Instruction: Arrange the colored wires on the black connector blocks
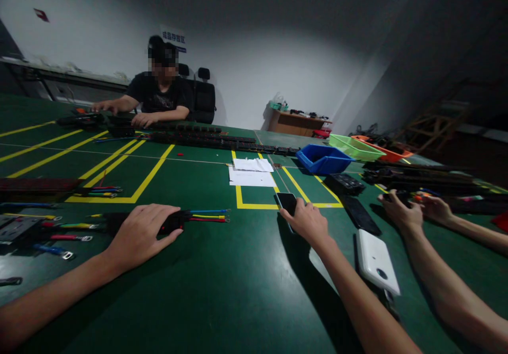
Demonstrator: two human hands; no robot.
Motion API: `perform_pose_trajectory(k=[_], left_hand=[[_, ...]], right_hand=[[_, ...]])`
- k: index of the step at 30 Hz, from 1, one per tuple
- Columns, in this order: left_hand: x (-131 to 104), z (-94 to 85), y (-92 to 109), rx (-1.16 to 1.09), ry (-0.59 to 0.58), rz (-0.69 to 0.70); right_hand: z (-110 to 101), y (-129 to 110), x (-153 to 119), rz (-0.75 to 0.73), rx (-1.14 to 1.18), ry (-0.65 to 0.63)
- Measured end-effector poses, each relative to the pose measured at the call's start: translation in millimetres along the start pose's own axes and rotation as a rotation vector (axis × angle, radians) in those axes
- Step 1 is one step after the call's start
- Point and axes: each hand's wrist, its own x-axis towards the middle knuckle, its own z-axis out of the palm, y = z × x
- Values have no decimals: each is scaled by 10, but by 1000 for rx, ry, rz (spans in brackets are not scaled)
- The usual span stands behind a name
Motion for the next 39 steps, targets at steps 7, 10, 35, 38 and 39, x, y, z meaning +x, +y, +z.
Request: perform_pose_trajectory(k=[7, 10, 35, 38, 39], left_hand=[[5, -3, 5, -4, 18, -1], [2, -4, 1, -12, 11, -9], [13, -11, 20, 37, -7, -5], [11, -7, 14, 42, -17, -2], [11, -6, 12, 46, -21, 1]], right_hand=[[62, -14, 12, -3, 50, 77], [15, -89, -69, -17, -35, 95], [264, -1332, -339, -743, 640, 283], [276, -1323, -327, -789, 757, 340], [276, -1323, -330, -814, 784, 371]])
